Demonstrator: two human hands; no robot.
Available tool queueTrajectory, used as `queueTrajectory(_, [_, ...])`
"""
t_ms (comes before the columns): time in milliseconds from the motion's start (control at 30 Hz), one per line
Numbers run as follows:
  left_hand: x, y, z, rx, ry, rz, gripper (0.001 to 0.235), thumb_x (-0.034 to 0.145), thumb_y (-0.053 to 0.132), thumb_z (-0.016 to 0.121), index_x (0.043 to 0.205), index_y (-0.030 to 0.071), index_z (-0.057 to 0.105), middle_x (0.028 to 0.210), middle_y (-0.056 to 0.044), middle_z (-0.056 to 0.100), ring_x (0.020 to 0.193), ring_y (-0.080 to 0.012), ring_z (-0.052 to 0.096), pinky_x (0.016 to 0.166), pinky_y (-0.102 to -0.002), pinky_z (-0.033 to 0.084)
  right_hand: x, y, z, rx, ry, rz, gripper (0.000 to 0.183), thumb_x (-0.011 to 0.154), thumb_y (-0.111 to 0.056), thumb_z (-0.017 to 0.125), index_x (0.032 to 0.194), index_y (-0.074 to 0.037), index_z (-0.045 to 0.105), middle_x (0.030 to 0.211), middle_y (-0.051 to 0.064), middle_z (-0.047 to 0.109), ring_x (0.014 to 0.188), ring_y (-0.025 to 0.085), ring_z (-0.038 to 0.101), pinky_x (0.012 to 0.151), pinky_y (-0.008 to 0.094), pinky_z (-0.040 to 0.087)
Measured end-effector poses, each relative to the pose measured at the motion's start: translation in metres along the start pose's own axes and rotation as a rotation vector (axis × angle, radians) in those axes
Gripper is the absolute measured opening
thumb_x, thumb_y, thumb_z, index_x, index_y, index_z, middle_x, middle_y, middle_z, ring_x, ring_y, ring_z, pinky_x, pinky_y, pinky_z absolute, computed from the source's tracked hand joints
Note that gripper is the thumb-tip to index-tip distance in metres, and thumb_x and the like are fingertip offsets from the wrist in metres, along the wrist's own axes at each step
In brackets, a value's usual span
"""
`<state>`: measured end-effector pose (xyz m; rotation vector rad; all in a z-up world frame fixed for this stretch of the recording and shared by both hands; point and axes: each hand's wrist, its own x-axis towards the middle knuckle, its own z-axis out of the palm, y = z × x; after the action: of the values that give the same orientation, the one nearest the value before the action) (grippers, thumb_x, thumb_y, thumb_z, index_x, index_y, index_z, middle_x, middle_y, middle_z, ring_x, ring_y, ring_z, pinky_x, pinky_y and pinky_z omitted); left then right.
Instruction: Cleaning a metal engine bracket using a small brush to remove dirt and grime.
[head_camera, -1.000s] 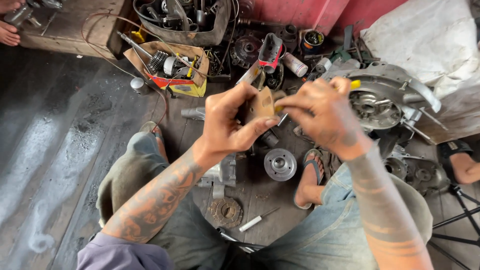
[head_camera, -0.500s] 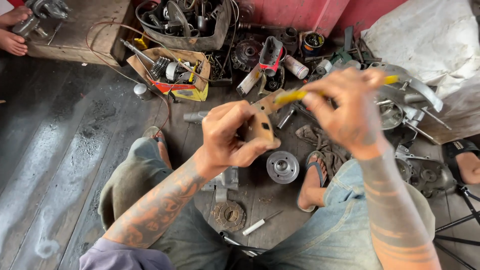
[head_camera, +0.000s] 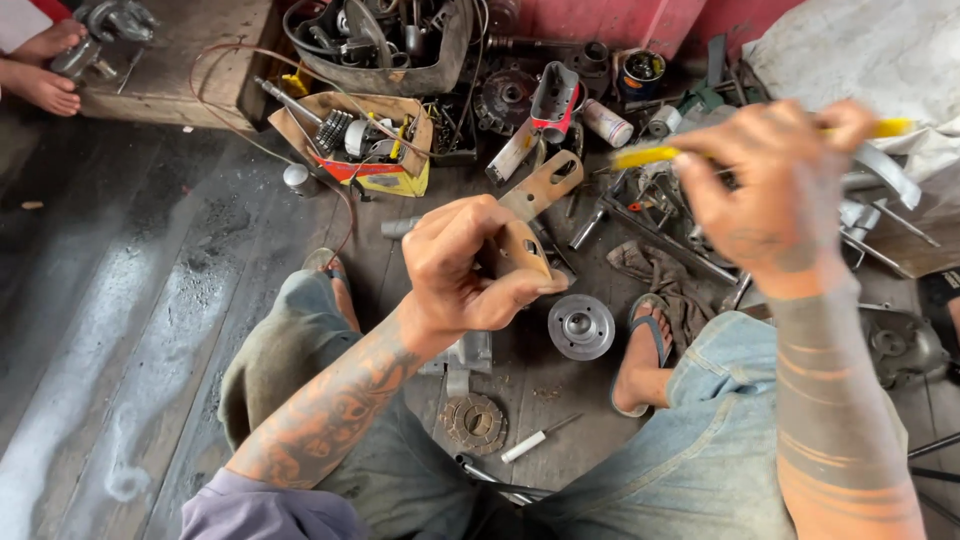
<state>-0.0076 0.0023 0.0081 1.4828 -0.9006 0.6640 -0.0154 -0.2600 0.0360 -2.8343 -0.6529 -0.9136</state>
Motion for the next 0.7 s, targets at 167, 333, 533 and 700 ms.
queueTrajectory(167, [-0.003,0.005,0.002,-0.048,-0.015,0.006,0.034,0.071,0.017,0.086,0.081,0.003,0.057,0.066,-0.001,0.061,0.053,-0.0126,0.044,0.051,-0.027,0.037,0.014,-0.043,-0.009,0.308,-0.07,-0.044,0.006,0.098,-0.018,0.075,0.101,-0.018,0.081,0.077,-0.006,0.054,0.077,0.014,0.042,0.092,0.038,0.021])
queueTrajectory(333, [-0.004,0.009,0.001,-0.029,-0.073,0.052,0.034,0.074,0.025,0.085,0.083,0.003,0.059,0.065,-0.002,0.056,0.054,-0.017,0.043,0.054,-0.03,0.039,-0.004,0.019,0.005,0.037,0.053,0.065,0.01,0.106,-0.012,0.076,0.112,-0.013,0.084,0.095,0.002,0.074,0.095,0.022,0.059,0.104,0.042,0.024])
queueTrajectory(533, [-0.012,-0.001,0.008,-0.018,-0.118,-0.05,0.033,0.076,0.025,0.083,0.087,0.002,0.06,0.067,-0.004,0.057,0.053,-0.0172,0.043,0.051,-0.03,0.037,0.012,-0.028,0.005,0.333,-0.183,-0.021,0.01,0.094,-0.024,0.07,0.097,-0.02,0.079,0.081,-0.007,0.066,0.078,0.013,0.053,0.096,0.04,0.024])
queueTrajectory(700, [-0.013,0.003,0.013,-0.134,-0.114,-0.234,0.029,0.077,0.013,0.084,0.088,0.001,0.06,0.066,-0.001,0.056,0.055,-0.0114,0.039,0.05,-0.025,0.036,0.007,-0.014,-0.002,0.004,-0.051,-0.002,0.006,0.101,-0.024,0.077,0.102,-0.021,0.082,0.095,-0.001,0.072,0.092,0.018,0.052,0.102,0.045,0.023])
